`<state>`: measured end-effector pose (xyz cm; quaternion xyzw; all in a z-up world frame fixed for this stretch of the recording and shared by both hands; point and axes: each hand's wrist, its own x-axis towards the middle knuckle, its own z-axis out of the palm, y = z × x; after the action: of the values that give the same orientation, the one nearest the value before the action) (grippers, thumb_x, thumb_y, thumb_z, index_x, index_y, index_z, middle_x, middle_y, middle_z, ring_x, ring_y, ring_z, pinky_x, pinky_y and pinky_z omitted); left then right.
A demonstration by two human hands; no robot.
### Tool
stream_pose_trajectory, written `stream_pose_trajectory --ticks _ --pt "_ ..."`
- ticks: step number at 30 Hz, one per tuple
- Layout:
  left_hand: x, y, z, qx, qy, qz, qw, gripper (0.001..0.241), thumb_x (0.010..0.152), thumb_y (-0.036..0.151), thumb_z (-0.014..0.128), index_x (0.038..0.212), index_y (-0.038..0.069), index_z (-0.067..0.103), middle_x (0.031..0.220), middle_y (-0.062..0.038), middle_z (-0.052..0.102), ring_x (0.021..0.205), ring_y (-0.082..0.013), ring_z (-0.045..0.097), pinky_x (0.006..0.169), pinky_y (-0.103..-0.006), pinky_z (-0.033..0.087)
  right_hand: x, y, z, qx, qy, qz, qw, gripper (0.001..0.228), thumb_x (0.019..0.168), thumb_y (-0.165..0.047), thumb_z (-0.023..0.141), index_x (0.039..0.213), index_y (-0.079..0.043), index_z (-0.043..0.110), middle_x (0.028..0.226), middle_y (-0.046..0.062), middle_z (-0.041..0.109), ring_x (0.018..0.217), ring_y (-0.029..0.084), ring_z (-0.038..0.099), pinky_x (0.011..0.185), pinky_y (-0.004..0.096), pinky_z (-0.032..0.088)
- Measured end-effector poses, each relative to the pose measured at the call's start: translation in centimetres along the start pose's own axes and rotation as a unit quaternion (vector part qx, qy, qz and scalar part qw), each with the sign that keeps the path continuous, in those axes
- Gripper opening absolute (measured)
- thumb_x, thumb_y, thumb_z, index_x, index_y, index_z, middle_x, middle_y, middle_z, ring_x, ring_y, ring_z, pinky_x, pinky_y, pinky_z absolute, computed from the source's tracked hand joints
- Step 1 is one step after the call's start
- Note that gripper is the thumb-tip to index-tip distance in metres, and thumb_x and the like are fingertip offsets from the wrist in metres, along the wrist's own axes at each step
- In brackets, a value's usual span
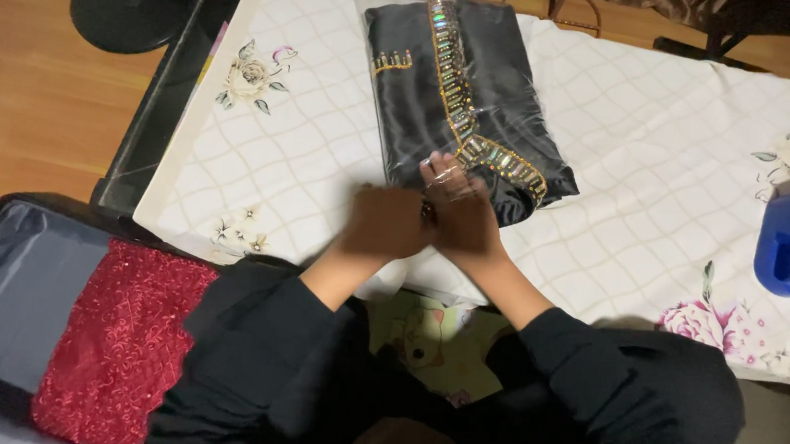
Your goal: The person folds a black garment with gold trim and wraps it in a clear plastic sheet on a table. They smooth the plastic and fold the edges to enclose the garment, then place the wrapped item into a suitcase.
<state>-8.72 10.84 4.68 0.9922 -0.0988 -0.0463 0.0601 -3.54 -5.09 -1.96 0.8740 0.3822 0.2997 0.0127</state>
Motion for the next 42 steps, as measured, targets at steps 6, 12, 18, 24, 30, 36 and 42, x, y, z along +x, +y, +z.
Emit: stream_pose_trajectory --ticks 6,12,18,24,30,36,42 --pt "3.2 3.8 0.1 0.079 0.294 -0.01 0.952 0.035 0.075 0.051 0.063 0.093 0.021 0.062 0.082 0.0 0.063 0.074 -0.0254 0.07 0.061 -0.0426 0.051 -0.1 1.6 -6.2 -0.119 -0.181 0.026 0.976 0.114 0.063 -0.085 0.053 0.15 -0.011 0.05 0.165 0.013 0.034 0.157 0.029 0.021 0.119 0.046 0.025" --pt "6.1 6.1 4.5 0.056 0.355 0.102 0.928 0.078 0.056 0.04 0.077 0.131 0.025 0.064 0.142 0.002 0.062 0.13 -0.0237 0.058 0.099 -0.0516 0.05 -2.0 6.0 -7.0 0.123 -0.297 0.068 0.944 0.069 0.075 -0.049 0.067 0.129 -0.006 0.065 0.151 0.013 0.052 0.153 0.031 0.031 0.127 0.045 0.022" --pt "8.6 8.0 4.1 0.073 0.405 0.102 0.906 0.052 0.087 0.03 0.061 0.139 0.026 0.061 0.141 0.006 0.064 0.125 -0.0157 0.064 0.099 -0.0408 0.053 -2.5 8.4 -9.0 0.142 -0.134 0.187 0.963 0.025 0.073 -0.045 0.079 0.094 -0.033 0.073 0.096 -0.013 0.069 0.106 0.014 0.068 0.09 0.032 0.056" --pt "11.7 9.0 5.9 0.043 0.398 0.127 0.907 0.055 0.076 0.04 0.068 0.129 0.027 0.068 0.132 0.0 0.069 0.123 -0.0245 0.066 0.102 -0.049 0.052 -4.8 8.8 -6.0 0.123 -0.145 0.36 0.914 0.041 0.091 -0.036 0.072 0.111 -0.003 0.059 0.123 0.018 0.054 0.089 0.043 0.07 0.072 0.051 0.062" --pt "11.4 9.1 7.7 0.006 0.307 0.142 0.941 0.05 0.081 0.039 0.064 0.129 0.027 0.067 0.128 0.002 0.072 0.119 -0.0284 0.07 0.09 -0.0449 0.06 -4.4 7.3 -6.8 0.075 -0.201 0.315 0.925 0.057 0.091 -0.023 0.066 0.137 0.003 0.045 0.108 0.012 0.054 0.083 0.031 0.07 0.069 0.044 0.065" --pt "10.9 8.9 7.0 0.104 0.405 0.141 0.897 0.031 0.078 0.032 0.069 0.108 0.026 0.075 0.109 0.009 0.077 0.104 -0.0163 0.074 0.074 -0.0283 0.062 -6.4 5.8 -1.7 0.185 -0.345 0.377 0.84 0.065 0.096 -0.033 0.06 0.15 -0.006 0.038 0.135 0.016 0.047 0.1 0.044 0.069 0.081 0.06 0.062" --pt "11.2 9.6 6.8 0.12 0.435 0.165 0.877 0.006 0.075 0.024 0.067 0.078 0.028 0.067 0.085 0.011 0.074 0.082 -0.016 0.075 0.054 -0.0261 0.056 -3.6 4.6 -8.3 0.09 -0.277 0.303 0.907 0.049 0.088 -0.04 0.068 0.122 -0.004 0.066 0.127 0.013 0.052 0.102 0.035 0.066 0.082 0.047 0.06"
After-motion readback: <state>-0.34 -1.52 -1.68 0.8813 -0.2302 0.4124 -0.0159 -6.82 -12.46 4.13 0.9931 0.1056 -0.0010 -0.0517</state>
